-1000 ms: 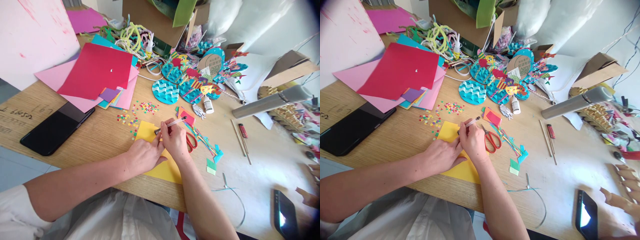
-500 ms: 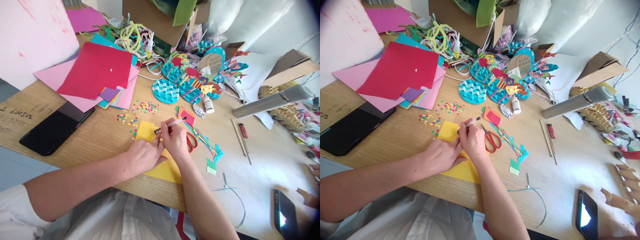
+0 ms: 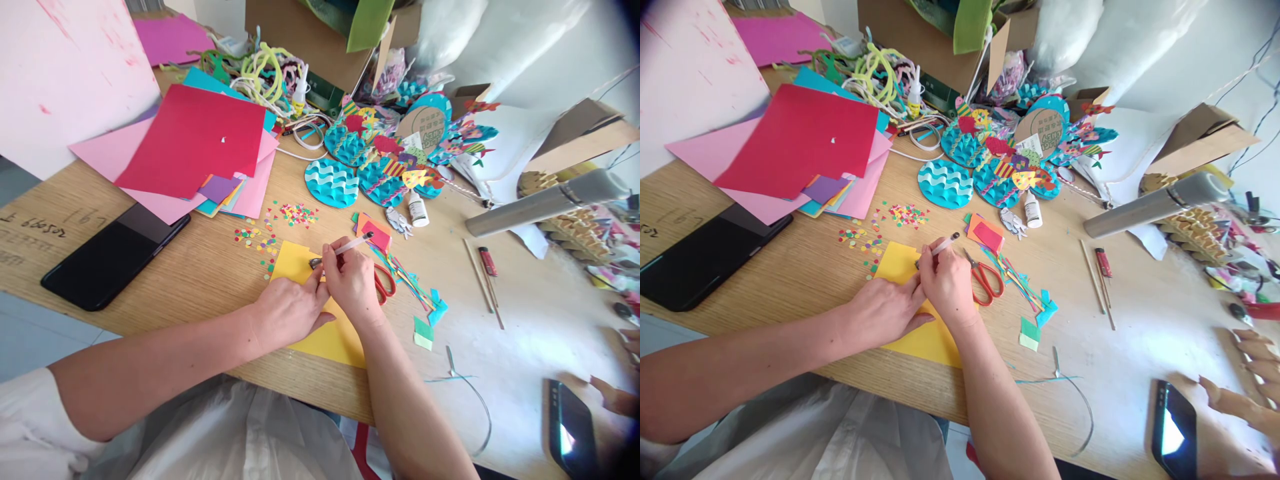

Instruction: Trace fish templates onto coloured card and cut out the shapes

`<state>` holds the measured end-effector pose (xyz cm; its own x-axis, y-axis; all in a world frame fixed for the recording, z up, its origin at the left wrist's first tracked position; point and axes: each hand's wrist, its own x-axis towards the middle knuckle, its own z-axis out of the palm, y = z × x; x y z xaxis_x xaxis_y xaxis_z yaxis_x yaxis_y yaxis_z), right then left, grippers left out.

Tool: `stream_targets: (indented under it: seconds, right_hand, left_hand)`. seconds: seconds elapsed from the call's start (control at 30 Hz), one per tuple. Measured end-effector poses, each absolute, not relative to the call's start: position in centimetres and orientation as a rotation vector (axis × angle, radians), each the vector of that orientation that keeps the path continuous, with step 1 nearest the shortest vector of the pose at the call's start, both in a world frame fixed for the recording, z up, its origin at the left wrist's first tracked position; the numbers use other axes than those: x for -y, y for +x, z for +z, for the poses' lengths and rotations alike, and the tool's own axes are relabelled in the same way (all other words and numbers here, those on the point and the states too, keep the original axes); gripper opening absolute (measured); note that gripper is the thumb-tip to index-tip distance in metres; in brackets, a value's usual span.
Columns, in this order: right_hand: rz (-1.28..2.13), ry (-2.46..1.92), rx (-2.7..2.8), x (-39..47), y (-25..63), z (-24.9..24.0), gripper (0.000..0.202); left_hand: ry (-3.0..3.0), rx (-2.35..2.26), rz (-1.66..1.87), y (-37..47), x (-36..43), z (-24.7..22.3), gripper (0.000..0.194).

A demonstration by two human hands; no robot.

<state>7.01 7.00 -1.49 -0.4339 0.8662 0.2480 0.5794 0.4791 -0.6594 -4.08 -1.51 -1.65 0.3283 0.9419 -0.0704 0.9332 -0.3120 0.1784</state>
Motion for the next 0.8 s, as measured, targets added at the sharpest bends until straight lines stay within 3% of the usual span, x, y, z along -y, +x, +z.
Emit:
stream_targets:
  seconds: [0.23,0.5,0.63,0.8]
  right_hand:
    - [0.878,-1.193,1.791,-7.0,7.8,0.4,0.026]
    - [0.856,-1.202,1.486,-4.4,12.0,4.1,0.027]
    - [0.935,-1.211,1.462,-2.2,14.0,3.4,0.024]
    - [1.064,-1.143,1.643,-1.1,13.6,0.6,0.016]
  left_hand:
    - [2.393,-1.746,0.026,-4.0,1.5,-1.6,0.05]
    - [2.404,-1.661,0.007,-4.3,0.1,1.4,0.04]
    - [2.282,-1.636,-0.187,-4.9,-2.2,3.6,0.048]
    - [2.238,-1.51,-0.366,-5.3,-5.4,5.5,0.037]
